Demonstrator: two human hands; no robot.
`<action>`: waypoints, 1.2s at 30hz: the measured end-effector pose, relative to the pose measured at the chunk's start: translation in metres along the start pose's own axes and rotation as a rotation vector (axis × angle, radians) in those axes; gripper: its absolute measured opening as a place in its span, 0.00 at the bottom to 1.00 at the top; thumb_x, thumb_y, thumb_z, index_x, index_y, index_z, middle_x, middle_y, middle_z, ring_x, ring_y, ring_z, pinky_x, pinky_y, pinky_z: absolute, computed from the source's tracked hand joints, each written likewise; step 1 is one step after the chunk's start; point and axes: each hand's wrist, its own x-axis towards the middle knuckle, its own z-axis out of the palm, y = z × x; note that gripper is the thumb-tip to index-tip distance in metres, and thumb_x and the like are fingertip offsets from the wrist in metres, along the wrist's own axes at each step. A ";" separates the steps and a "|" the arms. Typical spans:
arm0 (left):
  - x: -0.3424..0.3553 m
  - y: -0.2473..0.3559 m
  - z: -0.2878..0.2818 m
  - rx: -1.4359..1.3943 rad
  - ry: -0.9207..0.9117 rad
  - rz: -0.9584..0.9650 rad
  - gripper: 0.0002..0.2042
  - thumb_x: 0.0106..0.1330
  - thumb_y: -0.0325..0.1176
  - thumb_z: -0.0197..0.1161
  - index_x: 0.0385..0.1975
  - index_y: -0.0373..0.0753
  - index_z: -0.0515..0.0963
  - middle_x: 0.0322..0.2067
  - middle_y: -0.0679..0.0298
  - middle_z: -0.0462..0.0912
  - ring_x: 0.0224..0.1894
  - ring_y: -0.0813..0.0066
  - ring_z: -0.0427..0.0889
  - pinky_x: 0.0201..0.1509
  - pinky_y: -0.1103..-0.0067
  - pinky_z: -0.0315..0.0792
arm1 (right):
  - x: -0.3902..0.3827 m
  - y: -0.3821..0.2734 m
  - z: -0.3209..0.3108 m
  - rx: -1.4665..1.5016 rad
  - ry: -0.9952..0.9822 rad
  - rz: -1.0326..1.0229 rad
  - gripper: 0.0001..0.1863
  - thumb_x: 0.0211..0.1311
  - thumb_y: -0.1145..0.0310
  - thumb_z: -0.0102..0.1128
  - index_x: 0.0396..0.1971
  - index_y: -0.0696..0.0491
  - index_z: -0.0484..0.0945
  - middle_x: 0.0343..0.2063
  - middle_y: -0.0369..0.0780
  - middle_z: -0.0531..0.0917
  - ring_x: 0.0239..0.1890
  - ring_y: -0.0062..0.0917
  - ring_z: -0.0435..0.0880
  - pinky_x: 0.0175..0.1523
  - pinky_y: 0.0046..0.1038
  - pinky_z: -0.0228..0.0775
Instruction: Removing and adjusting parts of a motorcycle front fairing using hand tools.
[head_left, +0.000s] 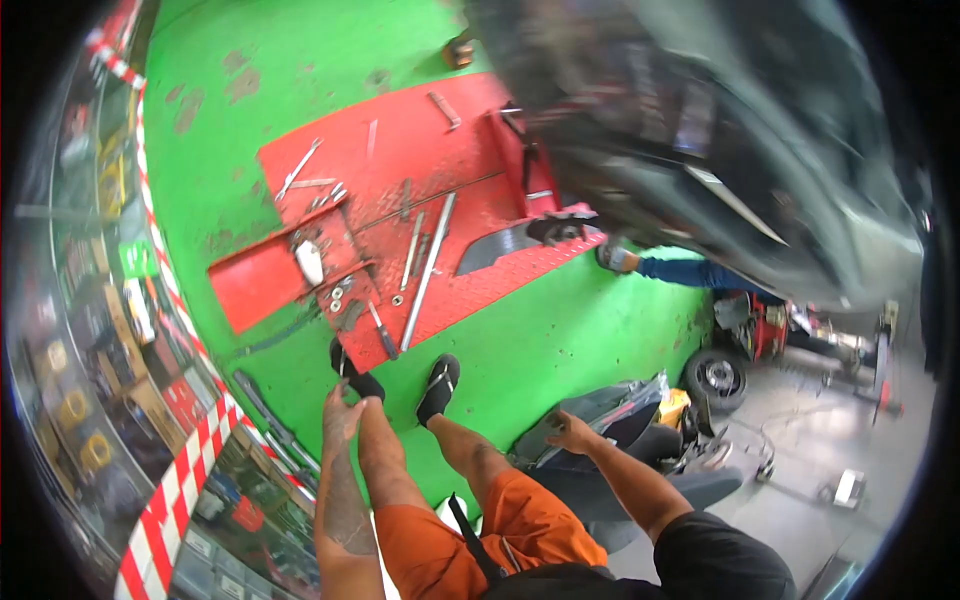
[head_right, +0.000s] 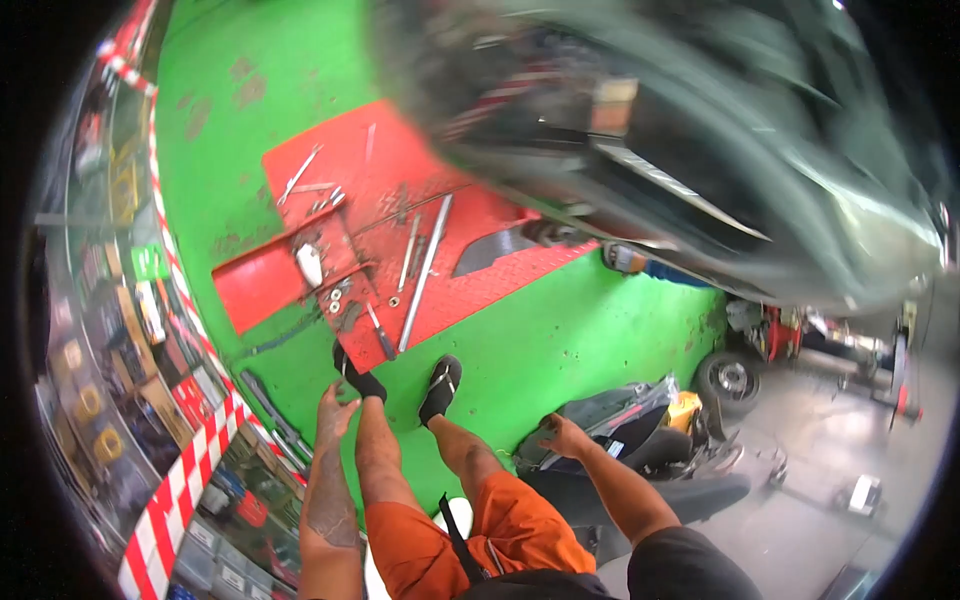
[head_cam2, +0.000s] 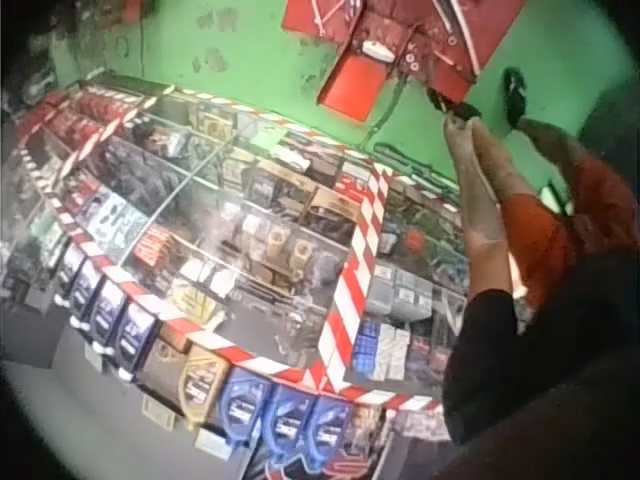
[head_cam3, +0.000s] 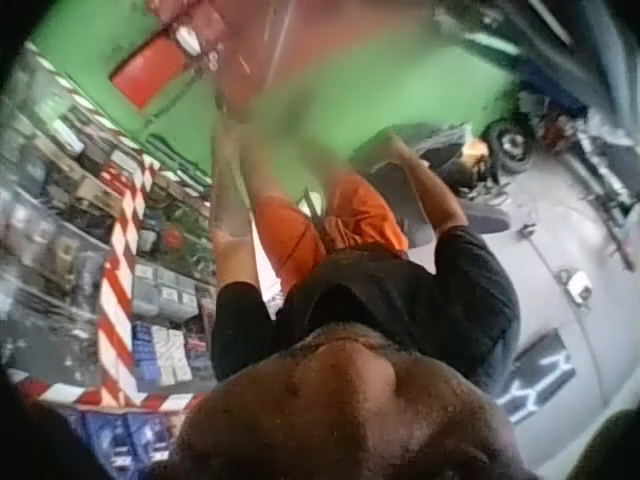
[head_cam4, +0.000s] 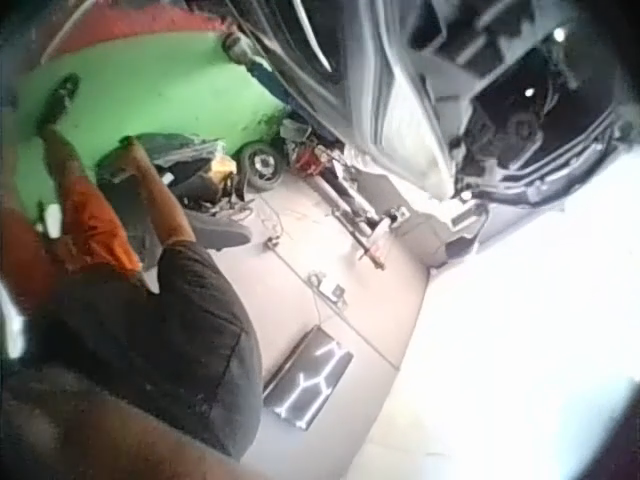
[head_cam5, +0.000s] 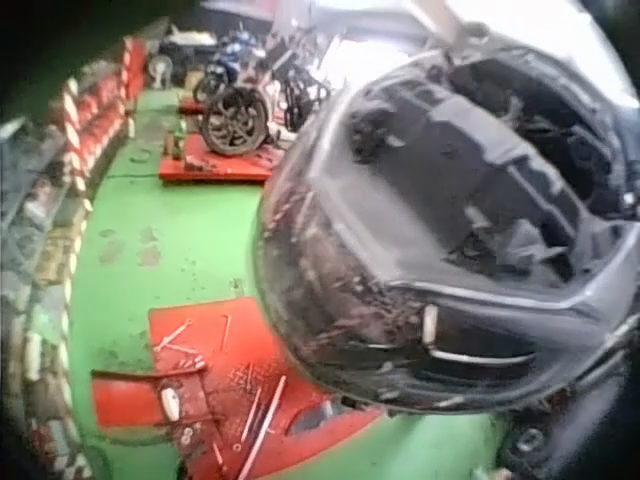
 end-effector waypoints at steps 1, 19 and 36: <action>-0.017 -0.021 -0.019 0.010 0.016 -0.008 0.32 0.51 0.27 0.74 0.58 0.35 0.70 0.47 0.51 0.79 0.41 0.63 0.83 0.43 0.71 0.77 | -0.007 0.015 0.005 -0.238 -0.027 -0.027 0.27 0.50 0.57 0.71 0.48 0.55 0.77 0.43 0.45 0.82 0.47 0.34 0.82 0.52 0.33 0.74; -0.188 0.133 -0.120 0.297 -0.237 -0.104 0.16 0.63 0.32 0.63 0.48 0.32 0.77 0.35 0.62 0.83 0.35 0.73 0.79 0.39 0.76 0.75 | -0.084 0.067 0.046 0.523 0.405 0.344 0.20 0.62 0.59 0.55 0.54 0.45 0.75 0.45 0.42 0.85 0.50 0.39 0.81 0.57 0.41 0.71; -0.193 0.205 -0.226 0.452 -0.599 -0.205 0.25 0.61 0.28 0.63 0.60 0.40 0.71 0.47 0.62 0.79 0.45 0.72 0.76 0.48 0.72 0.74 | -0.075 0.104 0.102 0.719 0.406 0.446 0.23 0.63 0.59 0.49 0.57 0.48 0.74 0.50 0.51 0.80 0.53 0.51 0.77 0.60 0.47 0.67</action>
